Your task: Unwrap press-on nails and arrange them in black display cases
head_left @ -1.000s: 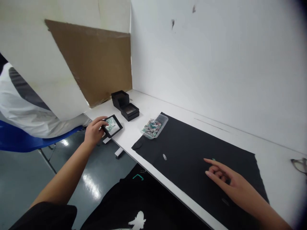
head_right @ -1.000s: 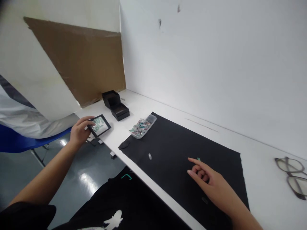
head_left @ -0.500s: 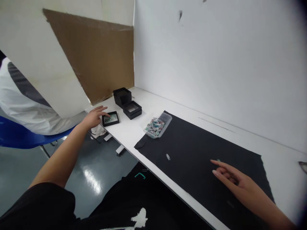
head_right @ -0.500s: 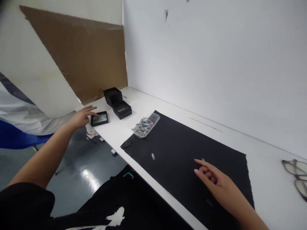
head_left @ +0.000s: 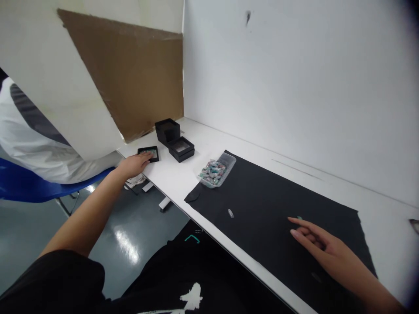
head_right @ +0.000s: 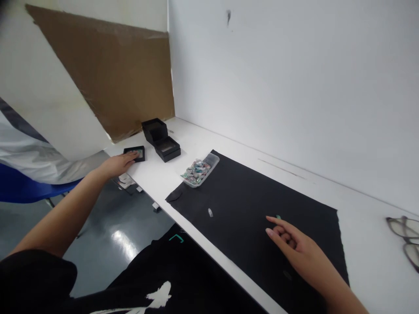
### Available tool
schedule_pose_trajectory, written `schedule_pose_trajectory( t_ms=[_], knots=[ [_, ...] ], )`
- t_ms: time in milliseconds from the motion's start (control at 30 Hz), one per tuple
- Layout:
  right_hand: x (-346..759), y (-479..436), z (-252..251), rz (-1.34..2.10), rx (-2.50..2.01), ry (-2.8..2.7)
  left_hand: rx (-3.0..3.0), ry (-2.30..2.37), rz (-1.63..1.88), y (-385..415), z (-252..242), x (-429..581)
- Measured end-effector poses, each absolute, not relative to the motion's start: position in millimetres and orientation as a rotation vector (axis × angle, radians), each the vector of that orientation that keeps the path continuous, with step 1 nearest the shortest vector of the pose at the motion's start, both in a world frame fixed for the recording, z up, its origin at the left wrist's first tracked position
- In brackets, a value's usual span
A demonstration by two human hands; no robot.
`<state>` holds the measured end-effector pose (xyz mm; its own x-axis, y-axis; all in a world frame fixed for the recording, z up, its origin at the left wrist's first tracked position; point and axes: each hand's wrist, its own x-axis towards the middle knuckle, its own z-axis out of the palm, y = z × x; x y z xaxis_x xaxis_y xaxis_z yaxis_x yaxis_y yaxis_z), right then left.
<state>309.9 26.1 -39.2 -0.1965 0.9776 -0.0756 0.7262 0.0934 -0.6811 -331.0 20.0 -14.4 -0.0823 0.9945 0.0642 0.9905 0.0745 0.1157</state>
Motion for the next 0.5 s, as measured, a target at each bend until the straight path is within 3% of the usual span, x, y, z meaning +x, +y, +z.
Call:
schedule_pose_trajectory(
  t_ms=[233, 500],
  knots=[
    [304, 25, -35, 0.841, -1.662, -1.969, 2.09, 2.4, 0.322, 26, 2, -337],
    [306, 27, -39, 0.839, -1.68, -1.958, 2.183, 2.523, 0.816, -2, 36, -255]
  ],
)
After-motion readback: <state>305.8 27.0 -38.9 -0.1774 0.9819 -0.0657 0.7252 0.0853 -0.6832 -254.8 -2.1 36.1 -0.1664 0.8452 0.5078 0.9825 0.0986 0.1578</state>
